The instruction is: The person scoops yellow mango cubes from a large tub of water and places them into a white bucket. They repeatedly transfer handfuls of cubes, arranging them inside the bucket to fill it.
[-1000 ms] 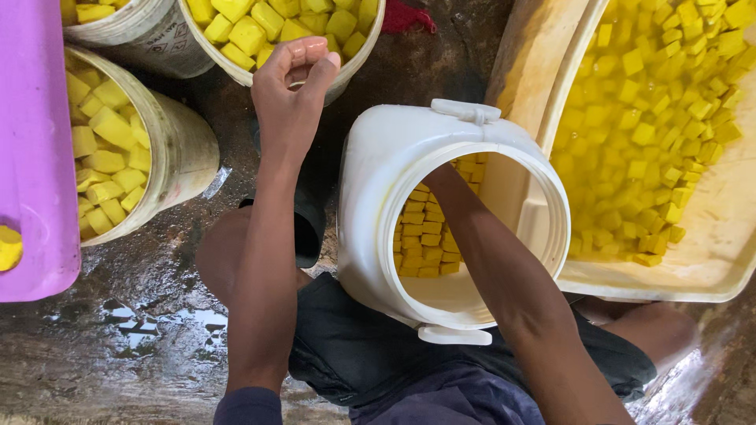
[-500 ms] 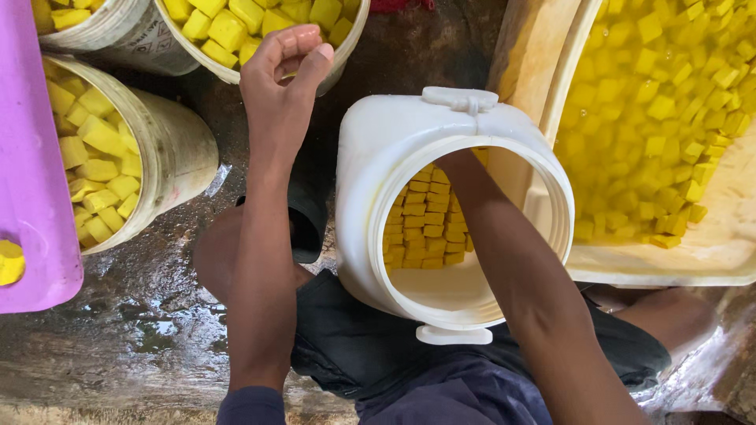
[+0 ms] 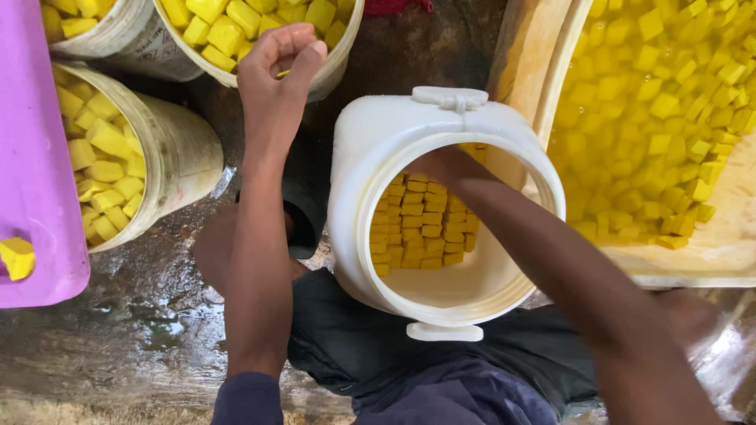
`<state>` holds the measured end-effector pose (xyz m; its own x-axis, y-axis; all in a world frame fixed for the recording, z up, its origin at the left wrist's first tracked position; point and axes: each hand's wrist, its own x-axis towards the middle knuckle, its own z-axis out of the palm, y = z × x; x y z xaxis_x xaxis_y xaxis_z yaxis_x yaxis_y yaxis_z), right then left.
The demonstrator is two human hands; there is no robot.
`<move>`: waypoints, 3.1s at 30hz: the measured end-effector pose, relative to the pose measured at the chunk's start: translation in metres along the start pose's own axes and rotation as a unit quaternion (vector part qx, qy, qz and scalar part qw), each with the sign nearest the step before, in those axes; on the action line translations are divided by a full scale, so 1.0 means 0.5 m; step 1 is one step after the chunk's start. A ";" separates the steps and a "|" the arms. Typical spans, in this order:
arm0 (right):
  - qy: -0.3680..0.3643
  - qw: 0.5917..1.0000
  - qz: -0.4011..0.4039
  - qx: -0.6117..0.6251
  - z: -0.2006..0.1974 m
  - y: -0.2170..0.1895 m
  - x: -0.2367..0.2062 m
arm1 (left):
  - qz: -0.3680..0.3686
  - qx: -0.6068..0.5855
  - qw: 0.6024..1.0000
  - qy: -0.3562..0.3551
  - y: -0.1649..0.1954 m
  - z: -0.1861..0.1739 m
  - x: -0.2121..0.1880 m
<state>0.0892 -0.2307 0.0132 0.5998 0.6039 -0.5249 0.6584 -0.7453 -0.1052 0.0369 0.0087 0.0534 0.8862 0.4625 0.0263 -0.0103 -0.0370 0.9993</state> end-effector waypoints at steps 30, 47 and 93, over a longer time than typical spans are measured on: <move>0.491 0.800 0.315 0.138 0.368 0.929 -0.393 | 0.007 0.420 0.876 -0.239 0.014 0.693 0.163; 0.277 0.629 0.283 0.669 0.410 1.170 -0.435 | -0.109 0.517 0.849 0.028 -0.078 0.873 0.097; 0.167 0.902 0.397 0.029 0.333 1.494 -0.373 | -0.152 0.490 0.858 -0.001 -0.116 0.865 0.116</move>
<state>0.3933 -0.9470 -0.1080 0.9817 -0.0831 -0.1712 -0.0586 -0.9879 0.1438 0.2892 -0.3455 -0.0150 0.7798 0.5817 -0.2314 0.6151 -0.6428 0.4567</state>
